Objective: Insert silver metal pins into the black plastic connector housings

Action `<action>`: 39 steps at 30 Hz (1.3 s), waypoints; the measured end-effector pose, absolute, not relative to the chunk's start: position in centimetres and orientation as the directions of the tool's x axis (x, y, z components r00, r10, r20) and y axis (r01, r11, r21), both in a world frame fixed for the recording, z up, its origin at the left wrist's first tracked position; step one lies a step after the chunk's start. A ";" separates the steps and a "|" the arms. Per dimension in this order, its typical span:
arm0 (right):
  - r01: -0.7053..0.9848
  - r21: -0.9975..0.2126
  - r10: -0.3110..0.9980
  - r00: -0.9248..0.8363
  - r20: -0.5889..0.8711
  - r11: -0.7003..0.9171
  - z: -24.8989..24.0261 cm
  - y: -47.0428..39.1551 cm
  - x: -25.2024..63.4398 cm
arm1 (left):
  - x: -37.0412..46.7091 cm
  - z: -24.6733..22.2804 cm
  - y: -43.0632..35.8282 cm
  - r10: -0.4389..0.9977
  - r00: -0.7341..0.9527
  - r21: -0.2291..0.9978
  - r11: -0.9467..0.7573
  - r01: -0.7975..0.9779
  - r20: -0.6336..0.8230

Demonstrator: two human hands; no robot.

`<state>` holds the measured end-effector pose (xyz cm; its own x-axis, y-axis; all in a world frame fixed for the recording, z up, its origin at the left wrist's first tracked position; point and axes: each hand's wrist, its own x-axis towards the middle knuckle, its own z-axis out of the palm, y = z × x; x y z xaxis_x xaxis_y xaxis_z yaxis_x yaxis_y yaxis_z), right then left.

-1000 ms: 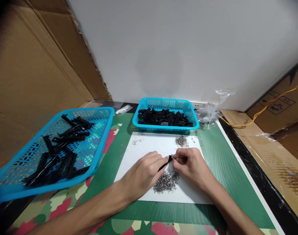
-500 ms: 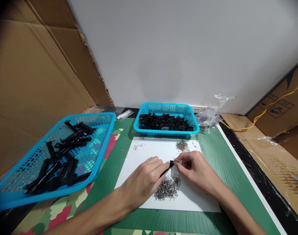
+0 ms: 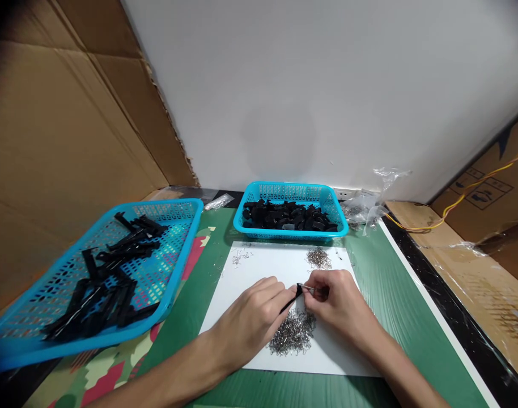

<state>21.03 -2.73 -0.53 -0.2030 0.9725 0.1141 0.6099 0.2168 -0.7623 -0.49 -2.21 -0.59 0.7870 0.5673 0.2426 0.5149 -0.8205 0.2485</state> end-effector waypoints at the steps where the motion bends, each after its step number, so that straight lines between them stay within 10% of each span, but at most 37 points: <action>1: 0.619 -0.750 0.970 -0.205 0.132 0.233 -0.6 -2.8 21.0 | -0.5 -0.6 -2.2 0.569 0.785 0.247 -0.820 0.517 0.246; 24: 0.605 -0.770 0.951 -0.310 0.007 0.203 0.1 -2.5 22.4 | -0.6 -0.7 -2.3 0.601 0.773 0.257 -0.795 0.550 0.203; 35: 0.564 -0.718 0.904 -0.141 0.403 0.408 -0.1 -2.3 23.4 | -0.6 -0.6 -2.2 0.599 0.772 0.238 -0.798 0.554 0.211; 39: 0.420 -0.860 0.945 0.020 0.327 0.288 0.0 -2.5 22.3 | -0.6 -0.5 -2.1 0.598 0.767 0.255 -0.799 0.545 0.233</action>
<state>22.33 -2.54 -0.01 0.0201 0.9450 0.3266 0.4204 0.2884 -0.8603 -0.65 -2.14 -0.52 0.7672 0.5977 0.2327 0.5451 -0.7988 0.2547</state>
